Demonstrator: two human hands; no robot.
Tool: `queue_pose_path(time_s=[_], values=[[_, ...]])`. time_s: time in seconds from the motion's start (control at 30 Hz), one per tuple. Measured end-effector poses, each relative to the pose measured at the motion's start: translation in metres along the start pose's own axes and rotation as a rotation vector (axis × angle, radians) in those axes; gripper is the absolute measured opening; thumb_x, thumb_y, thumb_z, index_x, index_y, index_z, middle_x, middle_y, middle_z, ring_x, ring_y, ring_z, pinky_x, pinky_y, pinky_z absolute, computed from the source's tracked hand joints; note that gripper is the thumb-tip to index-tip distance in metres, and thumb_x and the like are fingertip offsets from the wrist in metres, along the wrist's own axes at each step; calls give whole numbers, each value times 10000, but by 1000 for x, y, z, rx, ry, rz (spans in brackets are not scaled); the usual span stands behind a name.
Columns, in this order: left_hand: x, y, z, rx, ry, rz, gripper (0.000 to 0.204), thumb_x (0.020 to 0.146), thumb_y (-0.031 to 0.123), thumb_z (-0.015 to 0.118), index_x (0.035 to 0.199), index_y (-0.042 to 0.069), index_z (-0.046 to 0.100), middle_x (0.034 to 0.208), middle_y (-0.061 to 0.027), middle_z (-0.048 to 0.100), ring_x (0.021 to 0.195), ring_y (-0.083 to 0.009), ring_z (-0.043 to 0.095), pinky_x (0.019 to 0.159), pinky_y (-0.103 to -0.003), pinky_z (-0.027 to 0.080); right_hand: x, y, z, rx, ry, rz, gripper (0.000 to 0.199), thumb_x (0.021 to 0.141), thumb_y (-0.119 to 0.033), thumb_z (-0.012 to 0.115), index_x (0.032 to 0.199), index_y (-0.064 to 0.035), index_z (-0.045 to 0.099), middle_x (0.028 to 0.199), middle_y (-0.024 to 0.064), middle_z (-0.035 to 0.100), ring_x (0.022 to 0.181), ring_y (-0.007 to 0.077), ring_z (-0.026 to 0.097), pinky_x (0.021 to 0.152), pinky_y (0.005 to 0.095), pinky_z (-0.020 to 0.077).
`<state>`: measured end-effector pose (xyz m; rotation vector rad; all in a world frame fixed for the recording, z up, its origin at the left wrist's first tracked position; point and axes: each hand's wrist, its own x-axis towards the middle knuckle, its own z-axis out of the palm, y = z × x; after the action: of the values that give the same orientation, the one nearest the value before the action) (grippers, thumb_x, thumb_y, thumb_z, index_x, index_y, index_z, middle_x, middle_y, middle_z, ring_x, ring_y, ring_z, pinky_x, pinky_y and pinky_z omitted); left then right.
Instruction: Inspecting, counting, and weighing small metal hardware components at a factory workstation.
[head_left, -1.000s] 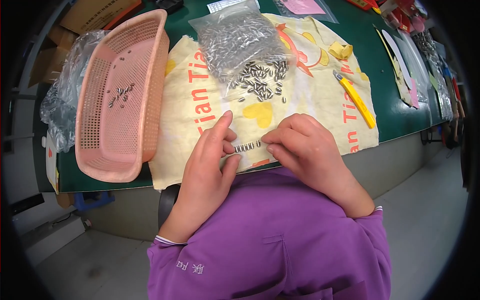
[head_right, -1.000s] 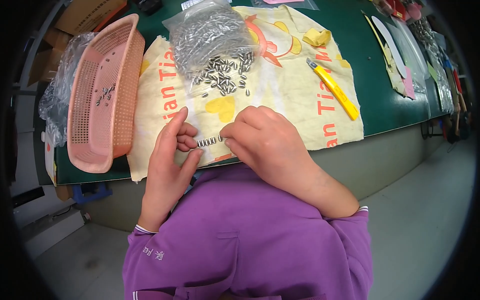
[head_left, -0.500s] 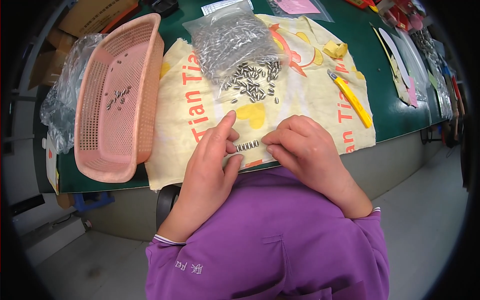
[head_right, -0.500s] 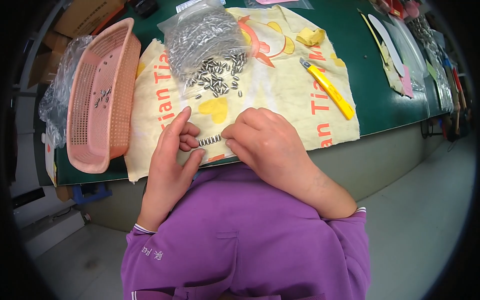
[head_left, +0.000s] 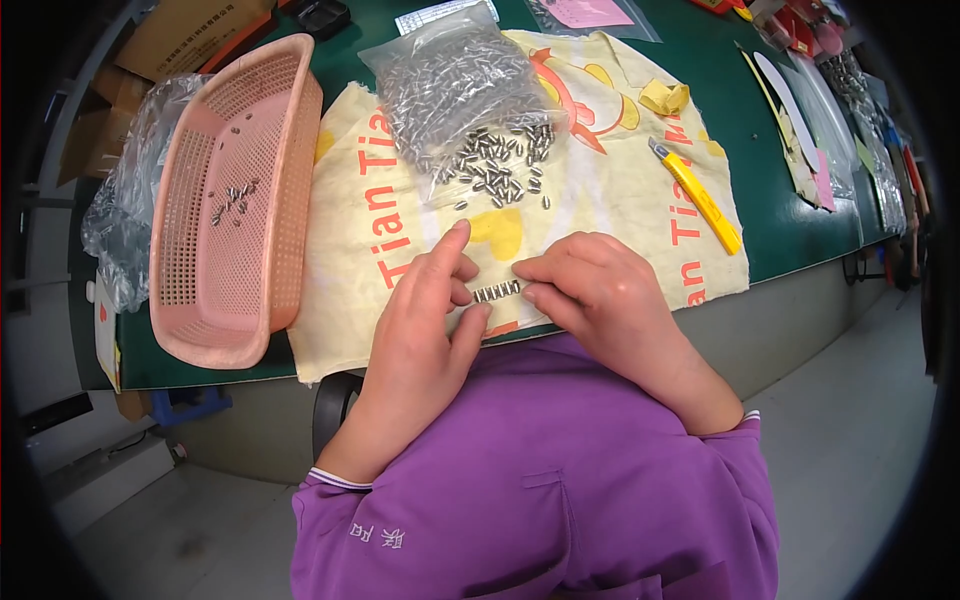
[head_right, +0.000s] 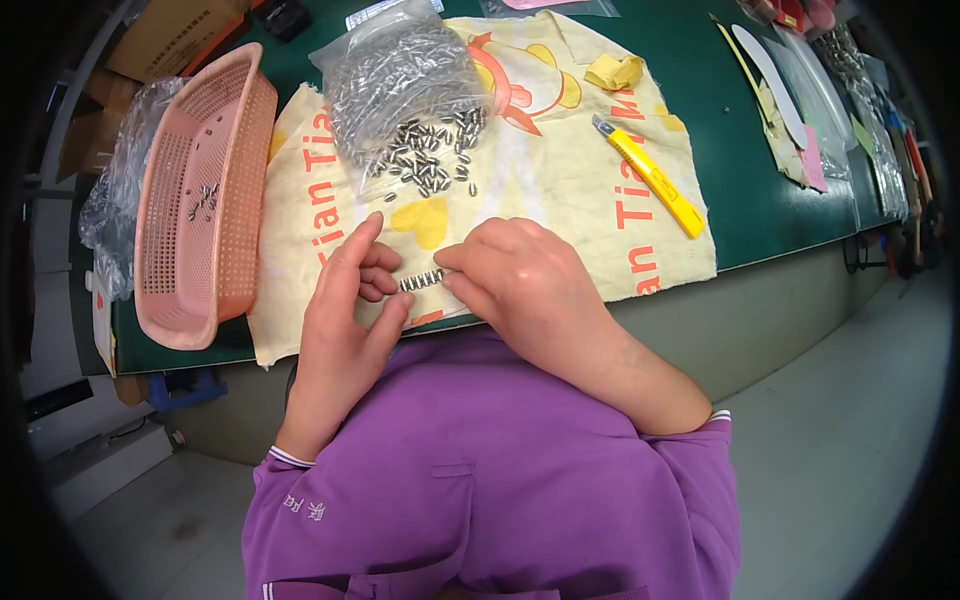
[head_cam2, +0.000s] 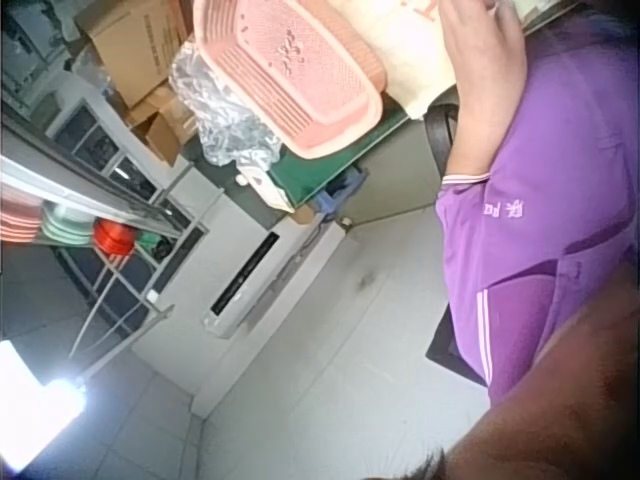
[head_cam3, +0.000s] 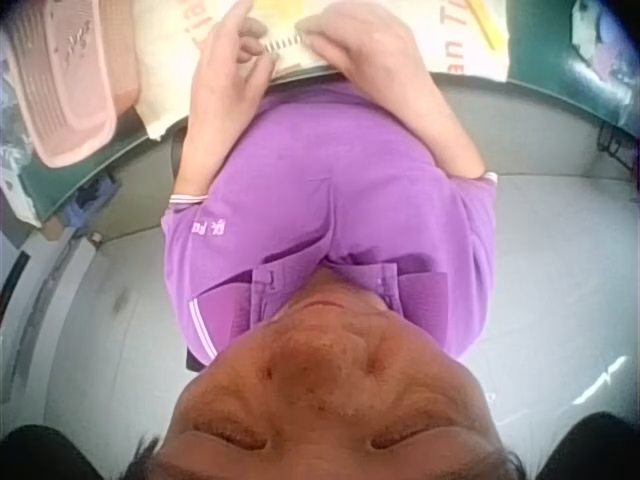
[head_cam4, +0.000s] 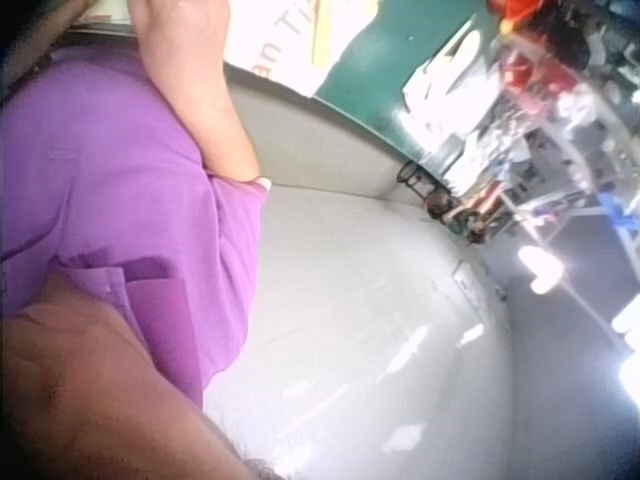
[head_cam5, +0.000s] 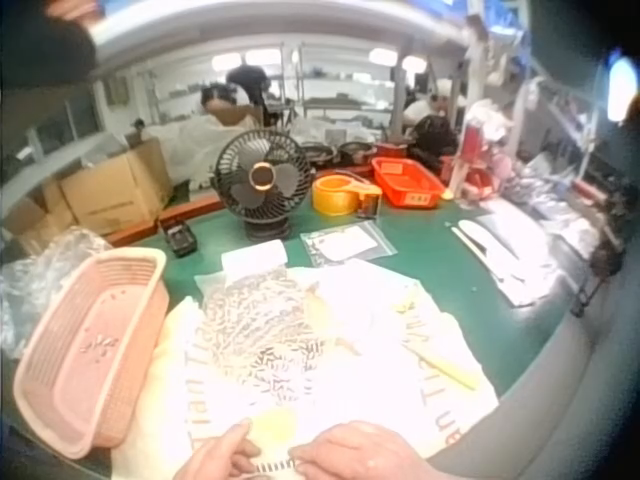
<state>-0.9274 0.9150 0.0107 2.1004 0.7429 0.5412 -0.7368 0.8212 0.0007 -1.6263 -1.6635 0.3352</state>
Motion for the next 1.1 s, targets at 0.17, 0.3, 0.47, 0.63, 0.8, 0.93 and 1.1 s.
queue_pose_path(time_s=[0.17, 0.3, 0.47, 0.63, 0.8, 0.93, 1.1], values=[[2, -3, 3, 58, 44, 20, 724, 801, -48, 732, 1464, 32, 452, 1015, -77, 653, 886, -216, 602, 801, -347, 515, 3, -1, 4, 11, -6, 12, 179, 783, -96, 769, 959, -81, 742, 832, 56, 628, 807, 265, 628, 723, 386, 511], [3, -8, 12, 81, 75, 27, 705, 795, -41, 745, 1445, 44, 483, 934, -15, 689, 894, -162, 608, 807, -311, 486, 5, 0, 9, -3, 29, -24, 187, 738, -87, 808, 920, -100, 764, 786, 26, 634, 748, 220, 622, 659, 352, 505], [0, -14, 15, 38, 80, 33, 721, 791, -55, 746, 1449, 53, 472, 920, 13, 679, 883, -93, 609, 794, -260, 458, 5, 1, 11, -8, 39, -30, 158, 713, -86, 819, 848, -109, 739, 787, 10, 634, 753, 216, 621, 662, 348, 496], [-1, -14, 14, 28, 37, 22, 753, 788, -61, 740, 1468, 54, 439, 915, 21, 661, 884, -84, 607, 800, -255, 440, 2, 2, 10, 37, -27, -7, 160, 732, -115, 801, 850, -117, 694, 832, 26, 603, 817, 240, 616, 731, 379, 491], [-1, -15, 14, -6, 15, 12, 756, 787, -63, 737, 1471, 59, 439, 919, 29, 654, 896, -75, 600, 807, -255, 423, 4, 2, 8, 51, -26, -18, 187, 699, -90, 826, 844, -103, 709, 798, 11, 626, 774, 225, 620, 706, 362, 487], [-1, -15, 14, -13, 7, 1, 768, 783, -64, 738, 1477, 65, 436, 930, 33, 648, 907, -71, 588, 815, -258, 418, 4, 2, 7, 45, -33, -16, 204, 696, -90, 826, 866, -101, 714, 799, 15, 620, 778, 229, 617, 709, 363, 486], [-1, -14, 13, -26, -5, -10, 781, 778, -66, 741, 1483, 74, 434, 942, 32, 647, 917, -73, 584, 827, -258, 417, 4, 2, 5, 62, -44, -19, 227, 694, -95, 829, 896, -96, 726, 803, 22, 619, 784, 232, 616, 716, 366, 487]])
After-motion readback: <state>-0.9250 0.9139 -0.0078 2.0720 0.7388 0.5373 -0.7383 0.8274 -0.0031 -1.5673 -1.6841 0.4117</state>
